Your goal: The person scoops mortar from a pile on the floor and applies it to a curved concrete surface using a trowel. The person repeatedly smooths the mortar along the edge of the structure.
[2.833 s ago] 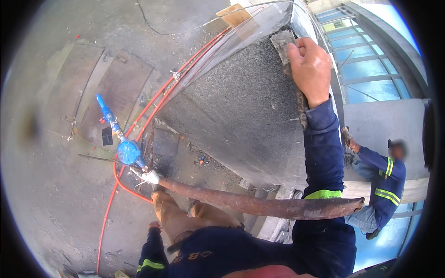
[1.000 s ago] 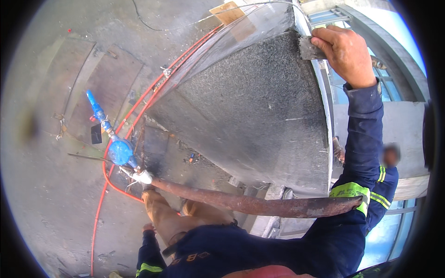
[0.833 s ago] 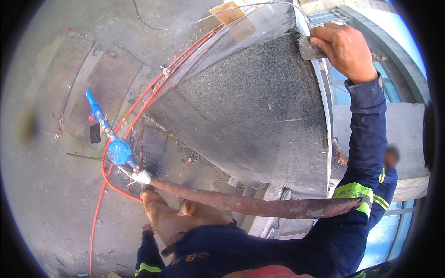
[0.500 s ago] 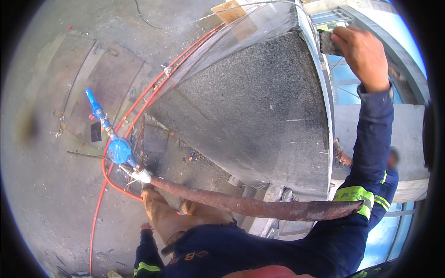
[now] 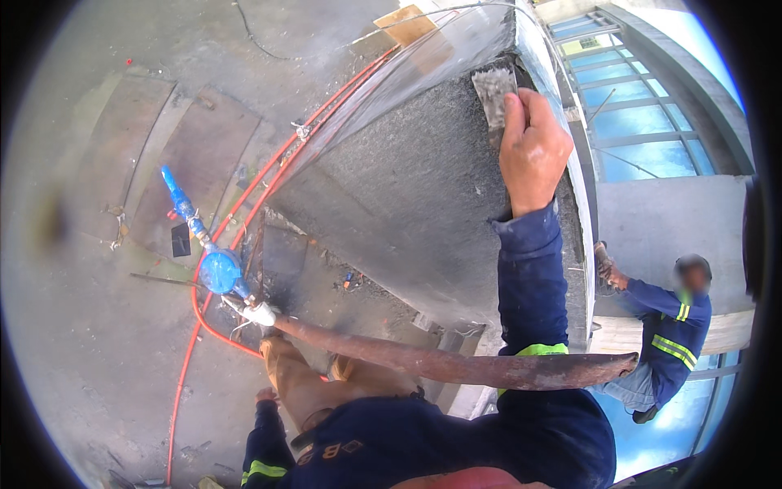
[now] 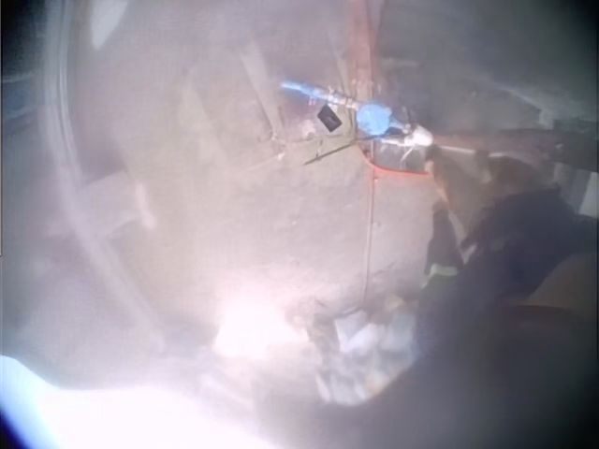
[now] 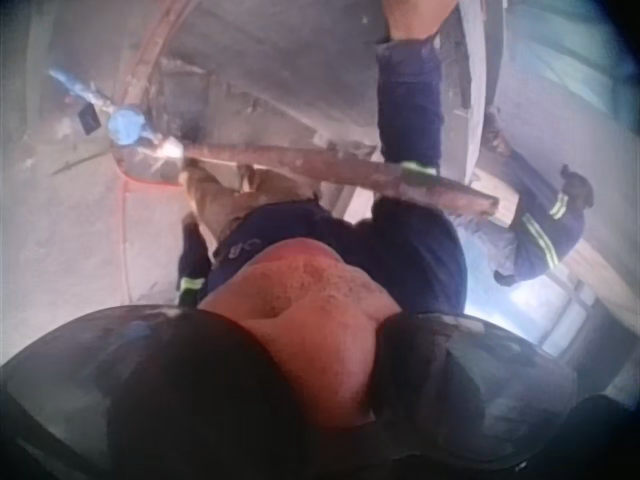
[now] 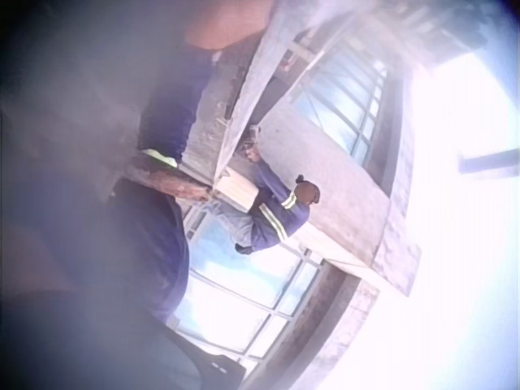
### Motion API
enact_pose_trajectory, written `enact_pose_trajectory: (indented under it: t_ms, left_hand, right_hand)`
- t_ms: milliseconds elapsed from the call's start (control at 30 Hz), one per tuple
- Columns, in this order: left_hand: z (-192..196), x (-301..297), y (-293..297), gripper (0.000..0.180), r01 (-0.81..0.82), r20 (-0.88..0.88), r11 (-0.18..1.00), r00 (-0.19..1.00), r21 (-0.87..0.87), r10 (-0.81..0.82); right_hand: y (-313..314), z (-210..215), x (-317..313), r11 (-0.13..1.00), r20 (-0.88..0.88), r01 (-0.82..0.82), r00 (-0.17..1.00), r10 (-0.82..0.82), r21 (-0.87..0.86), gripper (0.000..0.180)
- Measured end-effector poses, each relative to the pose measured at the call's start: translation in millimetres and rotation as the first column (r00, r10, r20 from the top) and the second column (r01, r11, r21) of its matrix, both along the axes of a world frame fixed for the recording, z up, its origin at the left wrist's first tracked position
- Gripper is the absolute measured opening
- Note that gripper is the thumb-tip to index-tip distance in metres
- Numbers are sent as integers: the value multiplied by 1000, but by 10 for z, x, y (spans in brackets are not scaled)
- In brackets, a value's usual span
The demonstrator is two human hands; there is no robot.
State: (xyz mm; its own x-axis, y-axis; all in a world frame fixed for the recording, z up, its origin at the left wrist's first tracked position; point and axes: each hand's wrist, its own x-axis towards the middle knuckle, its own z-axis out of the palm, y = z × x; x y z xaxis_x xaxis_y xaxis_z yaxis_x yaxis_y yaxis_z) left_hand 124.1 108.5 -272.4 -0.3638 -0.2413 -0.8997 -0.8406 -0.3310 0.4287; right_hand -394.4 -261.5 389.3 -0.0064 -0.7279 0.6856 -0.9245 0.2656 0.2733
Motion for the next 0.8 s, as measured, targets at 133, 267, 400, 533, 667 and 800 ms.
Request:
enact_pose_trajectory:
  t_ms: [133,267,400,533,667,800]
  left_hand:
    - [43,83,0,32,-236,-87,972,968,15,237]
    - [163,80,-29,38,-433,53,880,901,193,431]
    - [137,80,-4,35,-186,50,979,982,89,182]
    - [55,-4,21,34,-33,22,999,999,-38,34]
    - [119,-1,-37,22,172,-127,952,970,-253,-209]
    - [161,-2,-5,21,133,-148,972,976,-192,-163]
  right_hand:
    - [18,81,-62,998,-62,1,998,3,64,9]
    - [28,207,-97,990,-91,17,996,-4,136,8]
    - [3,325,-139,978,-85,14,996,4,209,11]
    - [-59,418,-132,963,-119,27,993,5,267,12]
    - [-46,435,-118,962,-93,54,995,-30,268,13]
    - [-23,449,-137,960,-116,48,993,-16,276,12]
